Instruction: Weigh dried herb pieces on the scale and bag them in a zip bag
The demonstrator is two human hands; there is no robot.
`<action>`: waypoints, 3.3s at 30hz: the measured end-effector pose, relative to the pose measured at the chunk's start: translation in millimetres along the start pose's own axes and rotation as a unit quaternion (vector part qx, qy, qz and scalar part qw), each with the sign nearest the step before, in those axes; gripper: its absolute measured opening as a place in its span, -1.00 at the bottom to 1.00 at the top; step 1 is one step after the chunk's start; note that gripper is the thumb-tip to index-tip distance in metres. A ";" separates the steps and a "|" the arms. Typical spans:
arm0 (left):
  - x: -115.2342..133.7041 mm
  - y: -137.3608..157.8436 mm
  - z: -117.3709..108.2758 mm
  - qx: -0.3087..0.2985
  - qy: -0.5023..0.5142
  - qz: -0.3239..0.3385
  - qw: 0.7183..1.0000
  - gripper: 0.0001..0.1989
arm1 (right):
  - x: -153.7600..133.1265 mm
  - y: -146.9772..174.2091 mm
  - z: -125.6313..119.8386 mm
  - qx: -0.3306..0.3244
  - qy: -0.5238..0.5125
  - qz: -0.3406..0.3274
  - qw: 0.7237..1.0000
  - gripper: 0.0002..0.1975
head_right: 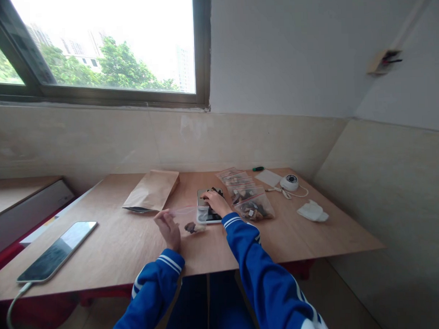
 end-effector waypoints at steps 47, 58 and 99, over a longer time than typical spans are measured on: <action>7.6 0.3 -3.8 -0.139 -0.051 0.206 0.967 -0.82 | 47.8 21.7 -4.0 0.053 0.107 0.098 0.988 -0.57; 6.8 0.6 -2.8 -0.113 -0.041 0.177 0.977 -0.82 | 60.2 23.9 -1.6 0.101 0.092 0.045 0.990 -0.77; 6.2 1.3 -2.0 -0.127 -0.038 0.174 0.976 -0.80 | 8.2 34.1 -31.9 0.234 -0.070 0.175 0.954 -0.61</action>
Point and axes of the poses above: each hand's wrist, its own y-axis away from the middle knuckle, its own z-axis out of the palm, x = y × z, the point moved 2 cm from there along -y, towards the middle knuckle, and after that the axes turned 13 degrees about x, right-handed, at the moved point
